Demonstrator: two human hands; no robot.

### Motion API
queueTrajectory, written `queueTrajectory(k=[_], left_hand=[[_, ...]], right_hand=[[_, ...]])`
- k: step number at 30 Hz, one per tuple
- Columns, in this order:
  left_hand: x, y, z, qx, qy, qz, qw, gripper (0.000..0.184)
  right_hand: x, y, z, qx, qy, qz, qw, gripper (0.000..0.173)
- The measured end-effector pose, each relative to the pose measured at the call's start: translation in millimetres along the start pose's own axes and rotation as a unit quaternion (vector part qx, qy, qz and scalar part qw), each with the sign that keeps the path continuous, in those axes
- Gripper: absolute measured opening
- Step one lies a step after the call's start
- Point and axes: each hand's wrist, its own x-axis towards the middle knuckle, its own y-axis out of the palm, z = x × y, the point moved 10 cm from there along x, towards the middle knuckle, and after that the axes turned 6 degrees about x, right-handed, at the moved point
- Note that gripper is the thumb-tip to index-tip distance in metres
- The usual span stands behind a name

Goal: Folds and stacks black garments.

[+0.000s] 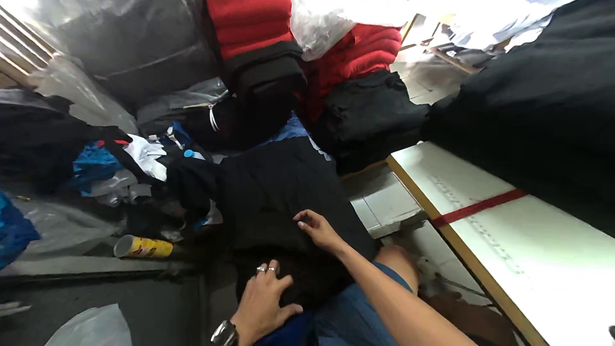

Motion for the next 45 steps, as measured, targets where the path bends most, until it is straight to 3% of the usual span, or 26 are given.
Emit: queueTrajectory(k=[3,6,7,9,10,12,13,14,15,17,20,22,23,25,26,28,29,31,33,34,36,38,39,42,43,45], left_hand=[[-17.1,2.6,2.7,-0.01,0.0,0.125,0.992,0.057],[-6.0,-24.1,11.7,-0.063,0.044,0.147,0.986,0.021],[3.4,-41.2,16.4,-0.075,0.062,0.14,0.985,0.026],[28.9,-96.5,32.6,-0.068,0.071,0.053,0.994,0.04],[41.0,-129.5,42.5,-0.04,0.05,-0.04,0.997,0.045],[48.6,-180.1,52.5,0.039,-0.002,-0.299,0.953,0.04],[45.6,-187.3,47.3,0.055,-0.013,-0.381,0.923,0.035],[42.8,-180.3,34.2,0.042,0.002,-0.399,0.916,0.031],[41.1,-159.7,15.2,0.014,0.038,-0.362,0.931,0.029],[37.0,-88.9,-18.5,-0.014,0.1,-0.199,0.975,0.036],[18.4,-4.2,-12.2,0.016,0.064,-0.004,0.998,0.062],[1.8,3.1,0.9,0.035,0.036,0.089,0.995,0.068],[-6.6,1.8,5.5,0.032,0.03,0.136,0.99,0.062],[-6.6,-21.2,13.9,0.009,0.037,0.164,0.986,0.03],[0.9,-41.9,17.5,-0.006,0.042,0.157,0.987,0.024],[24.6,-99.4,26.2,-0.01,0.047,0.076,0.996,0.038],[37.3,-134.6,31.4,0.005,0.048,-0.023,0.999,0.043],[50.9,-188.3,37.7,0.047,0.036,-0.267,0.962,0.04],[47.6,-193.8,24.1,0.041,0.042,-0.385,0.921,0.033],[43.6,-176.9,8.8,0.018,0.07,-0.372,0.925,0.03],[35.2,-107.1,-18.0,-0.001,0.116,-0.227,0.967,0.033],[23.2,-27.5,-13.4,0.009,0.087,-0.053,0.995,0.053],[15.3,-6.0,-4.3,0.016,0.064,-0.009,0.998,0.059],[-8.5,10.3,9.2,0.038,0.031,0.116,0.992,0.066],[-14.4,8.4,11.6,0.032,0.027,0.159,0.986,0.06],[-11.1,-20.3,18.9,0.008,0.039,0.163,0.986,0.033]], right_hand=[[-7.7,7.8,12.0,0.004,-0.04,0.077,0.996,0.022],[-24.8,34.5,28.2,-0.053,-0.029,0.213,0.975,0.032],[-30.1,43.7,28.4,-0.106,-0.016,0.243,0.964,0.038],[-28.3,51.3,27.9,-0.211,0.012,0.243,0.947,0.047],[-20.4,44.2,26.1,-0.229,0.024,0.194,0.954,0.045],[-4.5,12.2,8.6,-0.161,0.087,0.045,0.982,0.042],[-1.3,-4.0,-5.6,-0.093,0.133,-0.023,0.986,0.044],[-2.3,-15.9,-17.6,-0.021,0.171,-0.076,0.982,0.046],[-5.1,-24.3,-26.1,0.037,0.199,-0.112,0.973,0.05],[-8.9,-31.6,-31.6,0.094,0.222,-0.138,0.961,0.054],[-9.8,-28.3,-29.4,0.102,0.222,-0.119,0.962,0.051],[-10.7,-22.1,-20.5,0.09,0.19,-0.074,0.975,0.043],[-13.4,-12.4,-12.0,0.076,0.166,-0.016,0.983,0.04],[-21.4,16.5,15.3,0.021,0.118,0.133,0.984,0.044],[-26.0,32.3,27.6,-0.029,0.099,0.196,0.975,0.055],[-26.2,53.7,40.3,-0.163,0.072,0.238,0.955,0.078],[-18.6,53.9,40.7,-0.214,0.069,0.207,0.952,0.079],[1.4,26.3,29.9,-0.221,0.097,0.05,0.969,0.066],[8.0,-13.8,5.1,-0.101,0.149,-0.115,0.977,0.057],[5.6,-28.8,-12.9,-0.02,0.181,-0.167,0.969,0.059],[-5.9,-43.0,-39.0,0.104,0.233,-0.221,0.941,0.065],[-10.7,-45.5,-44.2,0.145,0.249,-0.229,0.93,0.071],[-11.3,-44.9,-43.4,0.146,0.249,-0.225,0.931,0.075],[-12.2,-40.4,-30.6,0.112,0.221,-0.18,0.952,0.082],[-9.5,-33.6,-18.9,0.094,0.187,-0.133,0.969,0.082],[-6.1,-8.3,14.9,0.036,0.104,0.025,0.994,0.097]])
